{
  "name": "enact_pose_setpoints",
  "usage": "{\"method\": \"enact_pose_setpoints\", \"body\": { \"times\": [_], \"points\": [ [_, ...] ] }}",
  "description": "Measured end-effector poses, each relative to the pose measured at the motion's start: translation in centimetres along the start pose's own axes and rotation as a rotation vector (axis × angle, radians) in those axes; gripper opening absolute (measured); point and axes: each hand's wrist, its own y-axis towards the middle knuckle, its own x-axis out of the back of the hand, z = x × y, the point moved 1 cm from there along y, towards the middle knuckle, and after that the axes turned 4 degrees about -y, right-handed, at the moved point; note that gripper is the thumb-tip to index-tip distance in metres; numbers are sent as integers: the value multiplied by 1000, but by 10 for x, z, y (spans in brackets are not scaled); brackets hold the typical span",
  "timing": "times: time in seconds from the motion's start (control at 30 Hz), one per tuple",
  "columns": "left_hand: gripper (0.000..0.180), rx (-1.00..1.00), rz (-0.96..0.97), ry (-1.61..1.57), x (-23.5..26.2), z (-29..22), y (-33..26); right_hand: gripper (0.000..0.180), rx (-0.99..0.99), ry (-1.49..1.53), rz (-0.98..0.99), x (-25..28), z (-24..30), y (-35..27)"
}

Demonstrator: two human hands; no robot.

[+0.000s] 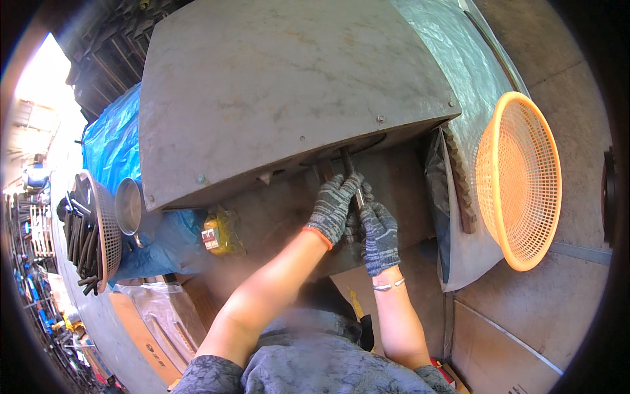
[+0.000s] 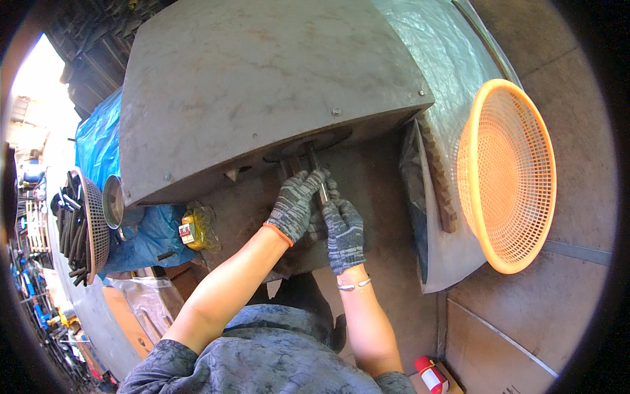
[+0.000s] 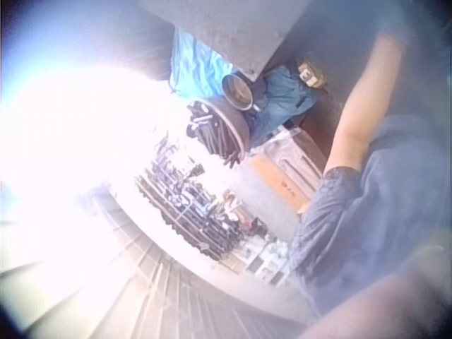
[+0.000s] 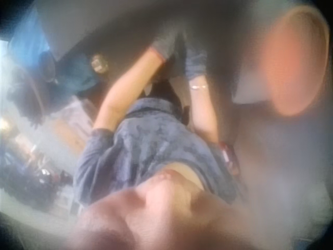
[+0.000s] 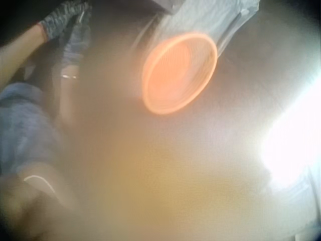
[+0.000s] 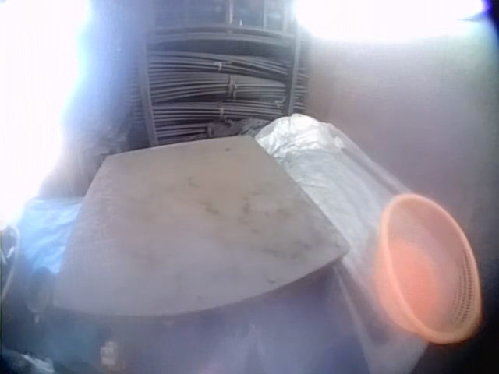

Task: The person holds short metal pipes and grinds the inner edges of the ends using a rotating grinding wheel inside a metal enclosure.

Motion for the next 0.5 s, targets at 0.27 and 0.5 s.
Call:
{"method": "enact_pose_setpoints", "body": {
  "times": [0.27,0.5],
  "points": [
    [18,-49,0,-1,1,-1,6,9,231,-301,-106,-13,13,3],
    [17,-64,-8,23,-1,0,10,10,283,-370,-158,-2,-2,11]
  ]
}}
